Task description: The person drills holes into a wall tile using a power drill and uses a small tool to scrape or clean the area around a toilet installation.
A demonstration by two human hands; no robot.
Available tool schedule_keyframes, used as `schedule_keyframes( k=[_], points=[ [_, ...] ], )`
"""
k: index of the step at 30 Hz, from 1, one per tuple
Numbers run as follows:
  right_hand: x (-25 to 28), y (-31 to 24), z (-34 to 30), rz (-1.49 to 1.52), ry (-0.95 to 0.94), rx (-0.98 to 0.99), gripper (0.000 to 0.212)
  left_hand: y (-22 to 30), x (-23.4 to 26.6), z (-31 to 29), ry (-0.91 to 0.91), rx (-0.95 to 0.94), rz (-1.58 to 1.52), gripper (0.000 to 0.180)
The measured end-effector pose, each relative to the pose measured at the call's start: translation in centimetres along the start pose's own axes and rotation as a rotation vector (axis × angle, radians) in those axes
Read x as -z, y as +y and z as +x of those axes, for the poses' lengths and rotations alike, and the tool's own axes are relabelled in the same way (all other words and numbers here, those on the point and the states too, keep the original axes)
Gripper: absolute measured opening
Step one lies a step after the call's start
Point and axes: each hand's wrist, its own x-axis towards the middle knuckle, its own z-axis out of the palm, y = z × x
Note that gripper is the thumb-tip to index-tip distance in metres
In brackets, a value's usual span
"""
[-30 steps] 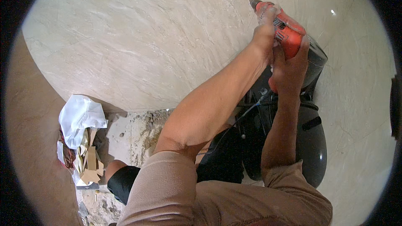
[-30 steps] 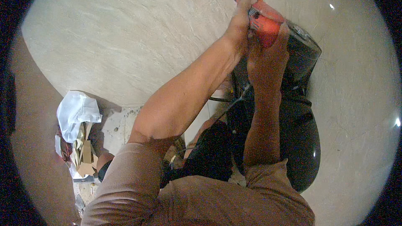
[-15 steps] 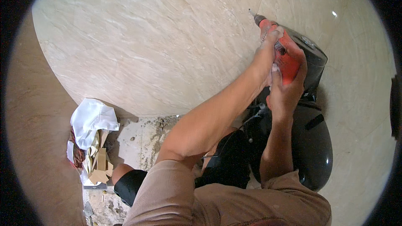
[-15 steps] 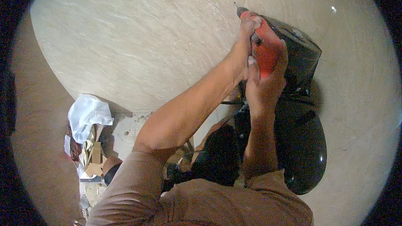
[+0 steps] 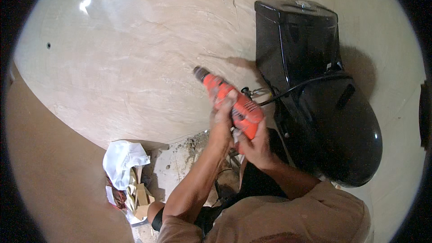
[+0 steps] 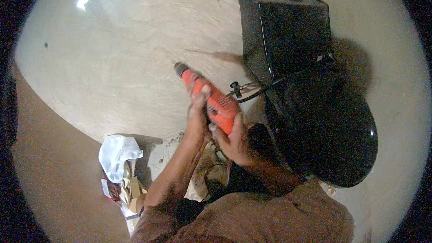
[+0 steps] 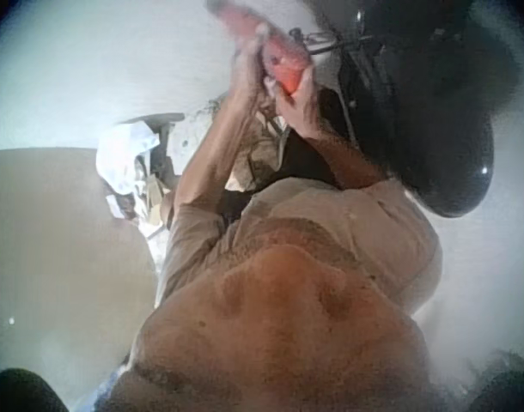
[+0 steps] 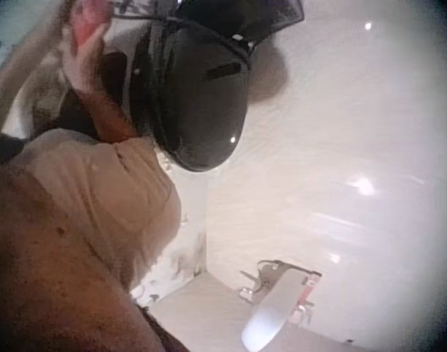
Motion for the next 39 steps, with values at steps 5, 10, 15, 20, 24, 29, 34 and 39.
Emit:
schedule_keyframes(
  k=[5, 10, 15, 20, 24, 29, 34, 39],
  points=[
    [-3.1, 3.0, -4.1, -0.099, -0.398, -0.21, 0.074, -3.4, 9.7, -1.7, 0.301, -0.097, 0.21, 0.052],
    [-3.3, 9.1, -5.8, -0.269, -0.814, -0.061, 0.068, -5.0, 17.1, -4.3, 0.371, -0.107, 0.594, 0.053],
    [-5.7, 13.0, -8.0, -0.362, -0.943, -0.283, 0.05, -10.1, 28.3, -8.9, 0.794, 0.057, 1.264, 0.076],
    [-6.2, 14.7, -8.1, -0.539, -1.234, -0.299, 0.042, -13.6, 28.6, -13.5, 0.955, 0.424, 1.356, 0.082],
    [-7.6, 14.9, -8.1, -0.563, -1.29, -0.273, 0.041, -15.2, 29.6, -16.8, 0.987, 0.393, 0.971, 0.068],
    [-8.6, 15.0, -8.5, -0.521, -1.339, -0.259, 0.052, -13.9, 32.5, -16.7, 0.825, 0.114, 0.5, 0.035],
    [-6.9, 13.3, -9.1, 0.273, -1.122, -0.414, 0.089, -8.2, 24.4, -10.9, 0.705, -0.053, 0.286, 0.035],
    [-6.6, 4.3, -6.7, 0.247, -0.769, -0.117, 0.102, -4.2, 19.2, -7.2, 0.498, -0.129, 0.209, 0.062]
  ],
)
